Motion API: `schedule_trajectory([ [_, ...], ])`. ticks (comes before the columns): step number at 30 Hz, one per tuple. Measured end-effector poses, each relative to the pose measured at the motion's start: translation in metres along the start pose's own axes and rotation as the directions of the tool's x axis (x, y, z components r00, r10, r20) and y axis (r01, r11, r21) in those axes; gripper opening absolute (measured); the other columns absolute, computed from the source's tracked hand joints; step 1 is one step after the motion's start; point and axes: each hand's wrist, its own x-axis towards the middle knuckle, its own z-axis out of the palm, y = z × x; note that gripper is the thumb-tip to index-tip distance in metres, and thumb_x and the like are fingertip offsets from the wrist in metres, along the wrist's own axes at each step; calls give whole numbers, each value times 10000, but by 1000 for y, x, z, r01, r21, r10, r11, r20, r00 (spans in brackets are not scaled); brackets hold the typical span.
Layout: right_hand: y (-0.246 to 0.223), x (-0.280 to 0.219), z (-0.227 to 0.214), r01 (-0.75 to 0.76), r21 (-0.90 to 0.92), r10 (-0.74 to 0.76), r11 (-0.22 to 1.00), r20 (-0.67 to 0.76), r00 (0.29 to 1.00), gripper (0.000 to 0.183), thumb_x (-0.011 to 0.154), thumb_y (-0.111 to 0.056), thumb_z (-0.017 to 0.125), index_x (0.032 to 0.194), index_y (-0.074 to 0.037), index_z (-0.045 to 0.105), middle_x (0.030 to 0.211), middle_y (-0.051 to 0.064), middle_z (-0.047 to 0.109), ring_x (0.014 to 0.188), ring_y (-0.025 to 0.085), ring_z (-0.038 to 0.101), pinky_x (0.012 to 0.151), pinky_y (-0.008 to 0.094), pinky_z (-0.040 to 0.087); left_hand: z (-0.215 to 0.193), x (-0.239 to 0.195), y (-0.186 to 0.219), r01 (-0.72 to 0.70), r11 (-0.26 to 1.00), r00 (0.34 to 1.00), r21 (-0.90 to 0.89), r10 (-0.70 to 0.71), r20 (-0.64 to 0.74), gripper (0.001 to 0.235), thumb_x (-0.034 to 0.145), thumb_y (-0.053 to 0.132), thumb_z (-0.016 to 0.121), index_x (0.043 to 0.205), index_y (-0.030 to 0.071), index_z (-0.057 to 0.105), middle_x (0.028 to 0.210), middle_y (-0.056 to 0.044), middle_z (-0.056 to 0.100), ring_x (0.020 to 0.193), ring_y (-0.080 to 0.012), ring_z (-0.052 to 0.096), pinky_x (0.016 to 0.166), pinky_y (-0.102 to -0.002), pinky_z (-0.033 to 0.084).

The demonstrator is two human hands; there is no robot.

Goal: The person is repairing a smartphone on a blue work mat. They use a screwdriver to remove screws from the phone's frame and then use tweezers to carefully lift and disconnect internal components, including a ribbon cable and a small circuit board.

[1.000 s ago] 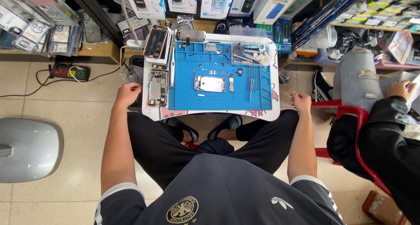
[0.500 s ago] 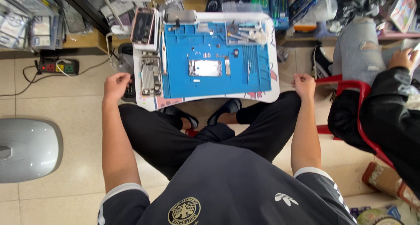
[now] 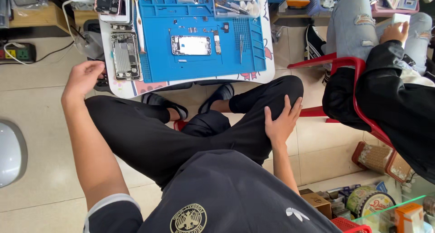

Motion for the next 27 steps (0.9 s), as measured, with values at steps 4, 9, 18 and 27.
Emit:
schedule_trajectory([
  [4, -11, -6, -9, 115, -26, -116, 993, -87, 989, 735, 996, -474, 692, 1603, -153, 429, 1731, 227, 208, 1570, 526, 234, 1168, 683, 367, -3, -23, 4, 0, 999, 1000, 34, -1, 25, 244, 1131, 264, 635, 1309, 117, 713, 1127, -73, 738, 988, -158, 685, 801, -308, 487],
  [9, -43, -4, -19, 150, -152, -160, 977, -52, 986, 677, 954, -376, 794, 1549, -198, 525, 1715, 272, 152, 1543, 610, 174, 1196, 720, 277, -11, -56, -5, -101, 949, 977, 300, 151, -150, 265, 1072, 327, 684, 1248, 152, 780, 1158, -82, 764, 1087, -223, 706, 932, -391, 511],
  [18, -74, 17, 133, 679, -29, -228, 733, 931, 286, 1358, 462, -853, 880, 1629, -402, 352, 1715, 107, 289, 1558, 451, 312, 1200, 725, 296, 119, -188, 128, -113, 852, 942, 512, 256, -218, 210, 960, 378, 682, 865, 220, 783, 777, -46, 710, 875, -360, 690, 810, -520, 555],
  [27, -46, 6, 286, 577, 300, -233, 760, 954, -190, 1143, 474, -845, 887, 1438, -296, 614, 1255, 93, 741, 1233, 360, 678, 1067, 517, 546, 371, -55, -103, -441, 589, 572, 677, -397, 718, 312, 924, 117, 629, 1193, 83, 782, 1194, -167, 757, 1144, -392, 689, 990, -594, 510],
])
